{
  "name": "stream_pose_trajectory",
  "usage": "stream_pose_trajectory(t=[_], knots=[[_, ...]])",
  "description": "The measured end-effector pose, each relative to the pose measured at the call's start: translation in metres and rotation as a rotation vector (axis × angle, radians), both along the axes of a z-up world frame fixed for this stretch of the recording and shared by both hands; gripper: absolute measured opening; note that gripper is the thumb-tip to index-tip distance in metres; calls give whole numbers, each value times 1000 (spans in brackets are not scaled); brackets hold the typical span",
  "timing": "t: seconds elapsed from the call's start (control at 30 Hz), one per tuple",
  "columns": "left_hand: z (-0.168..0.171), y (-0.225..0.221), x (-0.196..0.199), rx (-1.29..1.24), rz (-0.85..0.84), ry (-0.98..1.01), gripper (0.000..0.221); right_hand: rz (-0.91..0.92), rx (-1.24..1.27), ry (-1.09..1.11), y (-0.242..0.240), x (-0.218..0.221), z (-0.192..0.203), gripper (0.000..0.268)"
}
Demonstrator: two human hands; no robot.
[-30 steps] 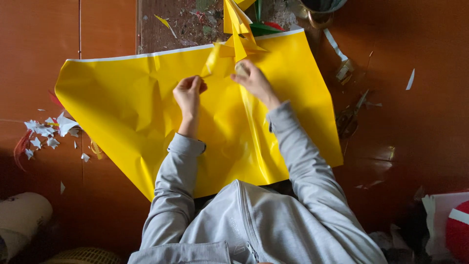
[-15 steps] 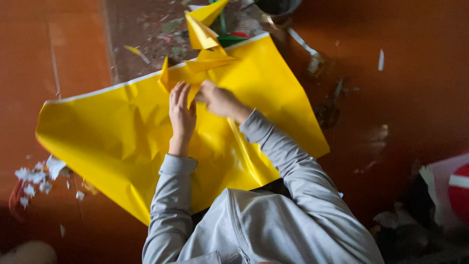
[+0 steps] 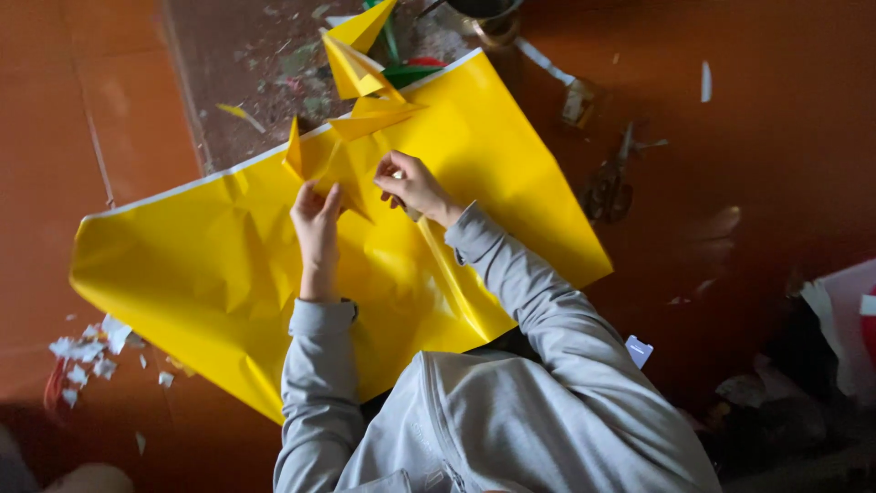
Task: Folding and gluing yellow and green paper to create origami birds.
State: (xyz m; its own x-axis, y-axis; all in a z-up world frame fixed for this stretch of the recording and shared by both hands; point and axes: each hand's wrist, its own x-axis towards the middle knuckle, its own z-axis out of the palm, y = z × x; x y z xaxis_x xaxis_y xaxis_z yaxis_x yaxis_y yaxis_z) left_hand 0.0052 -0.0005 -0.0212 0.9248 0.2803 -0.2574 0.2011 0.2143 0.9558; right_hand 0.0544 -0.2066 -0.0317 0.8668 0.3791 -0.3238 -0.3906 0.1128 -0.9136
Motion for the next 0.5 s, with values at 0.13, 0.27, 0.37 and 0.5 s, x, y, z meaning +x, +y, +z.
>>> stream_pose_trajectory(t=[0.13,0.27,0.37,0.5], knots=[[-11,-3,-1,-82,-13,-20,14,30,83,127,7,-1,27,25],[-6,-7,-2,-43,-100,-75,13,-61,138,166,5,0,18,20],[-8,-6,-2,-6,-106,-50,11,-144,266,298,2,2,18,17],[1,-3,-4,-184,-100,29,6,-216,548,532,4,-1,24,16]])
